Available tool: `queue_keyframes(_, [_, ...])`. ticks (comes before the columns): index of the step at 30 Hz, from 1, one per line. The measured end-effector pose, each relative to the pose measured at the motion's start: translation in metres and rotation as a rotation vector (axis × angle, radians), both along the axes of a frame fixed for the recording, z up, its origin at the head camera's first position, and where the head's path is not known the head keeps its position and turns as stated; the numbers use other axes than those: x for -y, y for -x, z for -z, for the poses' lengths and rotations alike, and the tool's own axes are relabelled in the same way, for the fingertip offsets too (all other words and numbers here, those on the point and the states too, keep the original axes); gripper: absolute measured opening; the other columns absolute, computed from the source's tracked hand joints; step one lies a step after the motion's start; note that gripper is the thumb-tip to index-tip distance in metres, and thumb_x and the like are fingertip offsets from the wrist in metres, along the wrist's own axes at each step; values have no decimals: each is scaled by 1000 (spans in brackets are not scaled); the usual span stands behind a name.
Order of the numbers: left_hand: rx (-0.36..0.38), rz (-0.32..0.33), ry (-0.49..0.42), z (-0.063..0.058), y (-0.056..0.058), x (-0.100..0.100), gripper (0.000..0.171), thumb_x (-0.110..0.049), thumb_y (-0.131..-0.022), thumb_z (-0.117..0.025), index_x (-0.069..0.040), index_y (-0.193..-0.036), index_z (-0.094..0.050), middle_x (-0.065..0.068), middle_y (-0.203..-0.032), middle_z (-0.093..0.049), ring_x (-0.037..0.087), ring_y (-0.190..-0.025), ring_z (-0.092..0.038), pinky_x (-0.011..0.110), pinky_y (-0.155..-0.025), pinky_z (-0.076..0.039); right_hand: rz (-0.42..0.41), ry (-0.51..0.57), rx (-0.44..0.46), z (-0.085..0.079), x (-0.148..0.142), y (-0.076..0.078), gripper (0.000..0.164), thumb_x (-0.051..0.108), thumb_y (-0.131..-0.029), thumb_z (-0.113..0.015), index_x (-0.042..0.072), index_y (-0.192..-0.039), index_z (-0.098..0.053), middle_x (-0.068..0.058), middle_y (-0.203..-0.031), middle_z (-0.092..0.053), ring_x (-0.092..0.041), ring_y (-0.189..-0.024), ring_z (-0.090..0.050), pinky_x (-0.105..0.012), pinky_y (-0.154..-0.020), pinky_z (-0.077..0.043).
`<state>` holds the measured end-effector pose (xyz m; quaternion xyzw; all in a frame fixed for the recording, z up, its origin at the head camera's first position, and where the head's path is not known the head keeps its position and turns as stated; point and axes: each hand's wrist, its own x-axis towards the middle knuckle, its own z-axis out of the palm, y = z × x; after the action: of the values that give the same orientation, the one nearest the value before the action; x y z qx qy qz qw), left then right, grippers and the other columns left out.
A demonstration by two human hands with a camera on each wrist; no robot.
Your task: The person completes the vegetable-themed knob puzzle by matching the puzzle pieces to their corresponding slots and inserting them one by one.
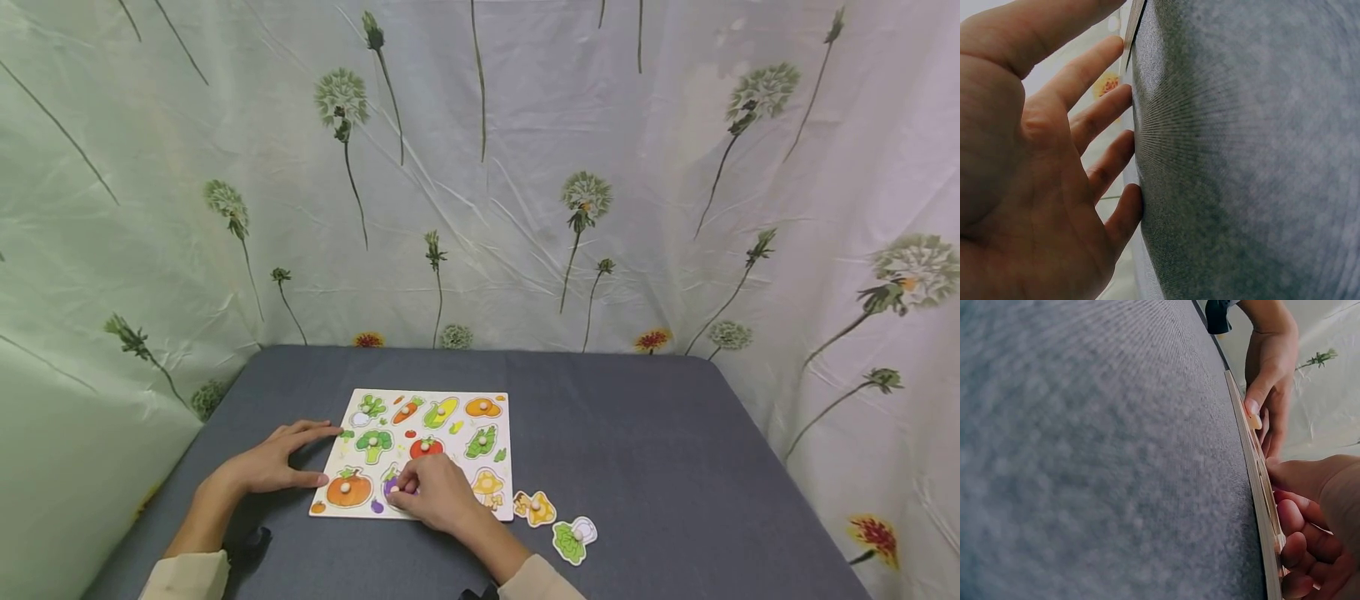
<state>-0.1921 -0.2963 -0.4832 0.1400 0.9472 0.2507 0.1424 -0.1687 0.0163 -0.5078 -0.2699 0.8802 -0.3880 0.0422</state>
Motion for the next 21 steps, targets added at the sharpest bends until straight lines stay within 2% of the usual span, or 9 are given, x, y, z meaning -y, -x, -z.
queue_keyframes(7, [-6,5,3,0,0,1,83,-54,-79,-84,-25,-151,-54,18,-158,-42,48,-142,-35,74,-105,-34,-6,4,-17,0,1,0,10,23,-87,-84,18,-80,-77,19,-65,-58,8,-56,-45,-14,-54,-36])
queue_keyframes(14, [-1,11,3,1,2,1,83,-55,-80,-83,-26,-151,-53,18,-158,-42,48,-142,-35,75,-105,-34,32,18,-1,2,2,-1,12,25,-88,-82,18,-81,-76,19,-66,-58,6,-55,-44,-15,-54,-36])
queue_keyframes(21, [-4,13,5,1,2,2,82,-55,-80,-83,-25,-151,-53,18,-157,-43,48,-142,-35,74,-105,-34,63,-22,-36,2,6,-2,14,27,-86,-84,20,-79,-75,19,-65,-56,7,-59,-47,-15,-58,-38])
